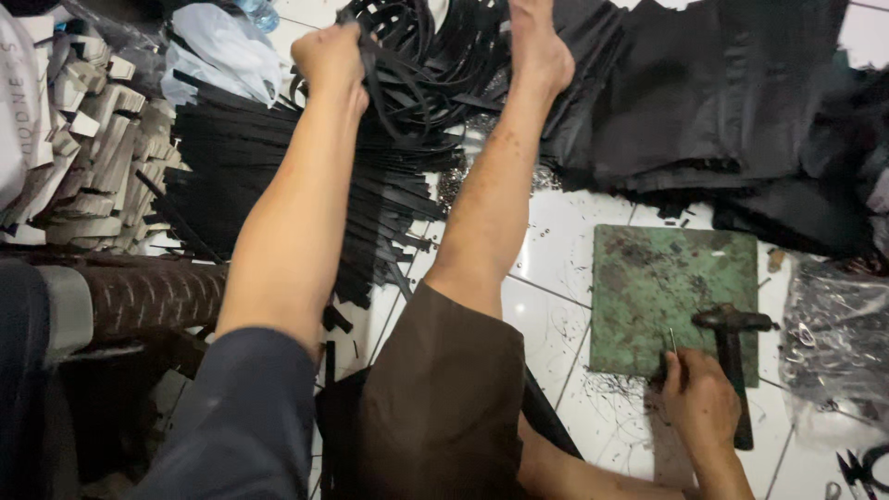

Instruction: The person sits cross-legged and repeatedly cuts black straps with scissors, then attaches metal hardware to the ends using a hammer and a metal punch on a green cutting board. They handle multiple straps one at a time, placing finished pieces aside.

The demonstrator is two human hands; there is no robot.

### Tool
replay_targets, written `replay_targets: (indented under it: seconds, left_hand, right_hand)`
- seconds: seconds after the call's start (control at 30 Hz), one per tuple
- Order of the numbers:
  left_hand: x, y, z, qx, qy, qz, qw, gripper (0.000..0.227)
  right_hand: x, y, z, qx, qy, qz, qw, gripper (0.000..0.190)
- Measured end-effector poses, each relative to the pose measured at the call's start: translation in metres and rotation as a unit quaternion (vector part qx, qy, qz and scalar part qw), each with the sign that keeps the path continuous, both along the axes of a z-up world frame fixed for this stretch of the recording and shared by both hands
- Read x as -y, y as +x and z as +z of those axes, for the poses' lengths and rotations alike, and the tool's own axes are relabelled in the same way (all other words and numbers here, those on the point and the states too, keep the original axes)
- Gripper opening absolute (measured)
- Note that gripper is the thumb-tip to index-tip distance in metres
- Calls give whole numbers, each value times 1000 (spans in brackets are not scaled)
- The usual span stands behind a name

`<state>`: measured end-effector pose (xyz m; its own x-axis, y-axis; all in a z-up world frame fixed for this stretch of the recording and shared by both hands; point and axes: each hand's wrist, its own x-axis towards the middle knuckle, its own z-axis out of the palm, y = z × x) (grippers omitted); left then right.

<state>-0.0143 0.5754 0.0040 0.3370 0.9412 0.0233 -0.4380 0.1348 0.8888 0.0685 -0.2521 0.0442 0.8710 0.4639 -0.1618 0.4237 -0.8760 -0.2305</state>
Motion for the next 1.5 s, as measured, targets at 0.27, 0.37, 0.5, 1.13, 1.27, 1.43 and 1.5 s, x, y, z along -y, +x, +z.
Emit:
replay_targets:
  seconds: [0.27, 0.37, 0.5, 1.13, 1.27, 1.43, 1.5]
  left_hand:
    - [58, 54, 130, -466, 24, 168, 869, 45]
    - [34, -16, 124, -536, 310, 181, 764, 18]
    - [94, -108, 154, -583, 452, 100, 668, 32]
    - [244, -179, 118, -581, 560, -289, 515, 20]
    - [324, -160, 223, -521, 468, -321, 637, 16]
    - [447, -125, 227, -252, 782, -163, 546, 14]
    - [497, -110, 235, -188, 773, -214, 567, 13]
  right_hand:
    - [9, 8, -31, 50, -6, 12, 999, 25]
    - [15, 13, -36, 71, 19, 34, 997, 23]
    - [8, 22, -31, 94, 4, 32, 995, 26]
    - [11, -4, 3, 123, 104, 33, 986, 22]
    - [-1, -19, 28, 114, 166, 43, 979, 27]
    - [-64, -88, 119, -259, 485, -90, 830, 22]
    - [-65, -104, 139, -305, 537, -97, 780, 25]
